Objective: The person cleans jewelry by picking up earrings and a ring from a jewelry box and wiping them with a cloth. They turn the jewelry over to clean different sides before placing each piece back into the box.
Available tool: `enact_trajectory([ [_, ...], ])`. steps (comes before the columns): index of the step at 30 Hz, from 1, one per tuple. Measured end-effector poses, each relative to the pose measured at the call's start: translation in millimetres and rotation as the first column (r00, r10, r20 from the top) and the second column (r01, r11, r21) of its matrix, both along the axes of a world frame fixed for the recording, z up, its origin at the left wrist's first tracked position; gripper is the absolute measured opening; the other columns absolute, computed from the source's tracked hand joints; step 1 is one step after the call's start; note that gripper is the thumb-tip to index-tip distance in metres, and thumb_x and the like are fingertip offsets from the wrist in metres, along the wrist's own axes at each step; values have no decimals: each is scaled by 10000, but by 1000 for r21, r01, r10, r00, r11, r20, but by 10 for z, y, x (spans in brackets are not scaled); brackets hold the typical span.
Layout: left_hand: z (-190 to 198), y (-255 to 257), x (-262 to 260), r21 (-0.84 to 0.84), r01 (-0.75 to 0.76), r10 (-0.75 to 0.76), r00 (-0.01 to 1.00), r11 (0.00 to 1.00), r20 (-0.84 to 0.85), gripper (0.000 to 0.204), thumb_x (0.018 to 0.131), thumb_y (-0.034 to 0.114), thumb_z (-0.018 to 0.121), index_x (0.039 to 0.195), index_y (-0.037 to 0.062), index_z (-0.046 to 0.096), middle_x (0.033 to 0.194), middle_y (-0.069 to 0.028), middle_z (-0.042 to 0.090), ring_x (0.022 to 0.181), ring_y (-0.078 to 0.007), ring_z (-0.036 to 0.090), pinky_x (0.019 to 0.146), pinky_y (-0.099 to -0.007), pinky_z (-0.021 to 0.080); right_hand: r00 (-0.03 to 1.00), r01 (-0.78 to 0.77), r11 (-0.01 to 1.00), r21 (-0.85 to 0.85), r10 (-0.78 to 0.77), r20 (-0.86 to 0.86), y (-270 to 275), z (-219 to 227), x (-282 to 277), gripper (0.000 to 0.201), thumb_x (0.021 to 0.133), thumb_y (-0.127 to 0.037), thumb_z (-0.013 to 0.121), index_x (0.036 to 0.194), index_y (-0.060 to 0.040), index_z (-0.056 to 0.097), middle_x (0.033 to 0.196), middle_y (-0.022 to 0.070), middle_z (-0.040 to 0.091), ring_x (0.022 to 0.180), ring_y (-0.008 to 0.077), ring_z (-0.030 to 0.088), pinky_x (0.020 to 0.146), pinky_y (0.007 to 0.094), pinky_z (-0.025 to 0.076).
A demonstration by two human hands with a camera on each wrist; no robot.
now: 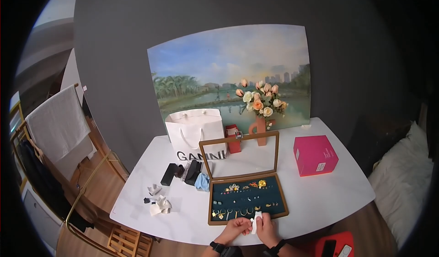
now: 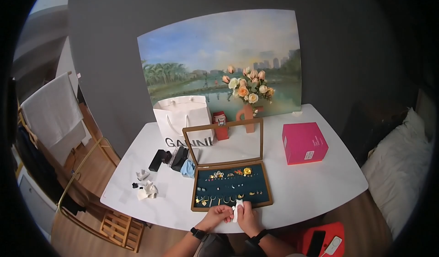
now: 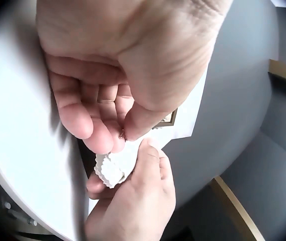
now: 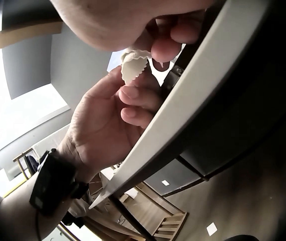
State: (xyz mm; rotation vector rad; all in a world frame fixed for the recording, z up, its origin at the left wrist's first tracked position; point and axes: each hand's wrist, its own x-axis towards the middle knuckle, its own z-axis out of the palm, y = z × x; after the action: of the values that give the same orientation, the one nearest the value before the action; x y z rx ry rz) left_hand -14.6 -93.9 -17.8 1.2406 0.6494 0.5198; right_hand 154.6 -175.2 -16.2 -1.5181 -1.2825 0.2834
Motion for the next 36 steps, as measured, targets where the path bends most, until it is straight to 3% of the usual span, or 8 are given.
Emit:
enact_trajectory([
  [1,4,23,20,-27,-28,28,1000,999,4,172,1042,184,645,1036,20,692,906,-39,730,745,-90,643,719,-234,531,1000,-2,1000,24,3,-21,53,-68,19,168,1018,-194,596,1078,-47,541,774,242,678,714,473,674,600,551,511],
  [7,2,51,126,-50,-78,79,996,996,37,193,1051,206,637,1056,24,702,903,-39,743,733,-93,649,706,-239,532,976,-11,1000,-25,6,-218,52,45,7,188,1050,-216,553,1034,-31,525,815,254,674,769,481,669,620,535,499],
  [15,-27,-9,120,-29,-123,126,986,992,113,173,1037,174,664,1074,15,722,868,-15,717,731,-82,633,698,-242,523,998,-49,992,-114,45,-33,17,-34,-36,231,1065,-244,509,962,-39,533,761,240,673,736,497,652,632,596,489],
  [21,-39,-37,74,-22,-157,158,979,987,130,170,1024,148,689,1068,-11,728,849,-6,695,738,-63,599,687,-227,500,986,-160,964,-214,147,-76,-27,-84,-48,227,1059,-263,528,999,-48,567,766,240,680,733,490,663,628,598,499],
  [27,7,-8,30,18,-100,98,988,995,117,184,1034,170,681,1075,-3,725,840,6,672,730,-59,572,665,-222,480,977,-190,964,-185,169,-128,5,-156,-51,261,1055,-298,553,995,-48,602,761,221,684,719,473,670,613,553,514],
  [30,-25,-2,6,-45,-62,69,985,997,160,178,1029,179,688,1069,8,713,823,13,657,720,-55,563,653,-215,466,982,-183,965,-189,172,-71,-1,-120,-20,273,1065,-292,539,987,-39,610,744,199,689,668,420,687,594,508,523],
  [33,-30,-19,-8,-30,-50,55,979,998,196,151,1027,166,683,1053,18,694,808,23,642,713,-49,559,642,-202,448,966,-199,957,-213,156,-204,-17,-34,-26,297,1082,-282,521,969,-21,608,719,168,689,614,325,704,569,448,534],
  [36,-26,-14,-30,-22,-74,76,992,997,96,83,1035,103,631,1024,34,675,834,34,644,682,-28,534,624,-201,438,948,-188,967,-169,134,-290,16,-74,-36,319,1094,-277,510,957,-6,607,694,135,680,591,241,706,551,384,537],
])
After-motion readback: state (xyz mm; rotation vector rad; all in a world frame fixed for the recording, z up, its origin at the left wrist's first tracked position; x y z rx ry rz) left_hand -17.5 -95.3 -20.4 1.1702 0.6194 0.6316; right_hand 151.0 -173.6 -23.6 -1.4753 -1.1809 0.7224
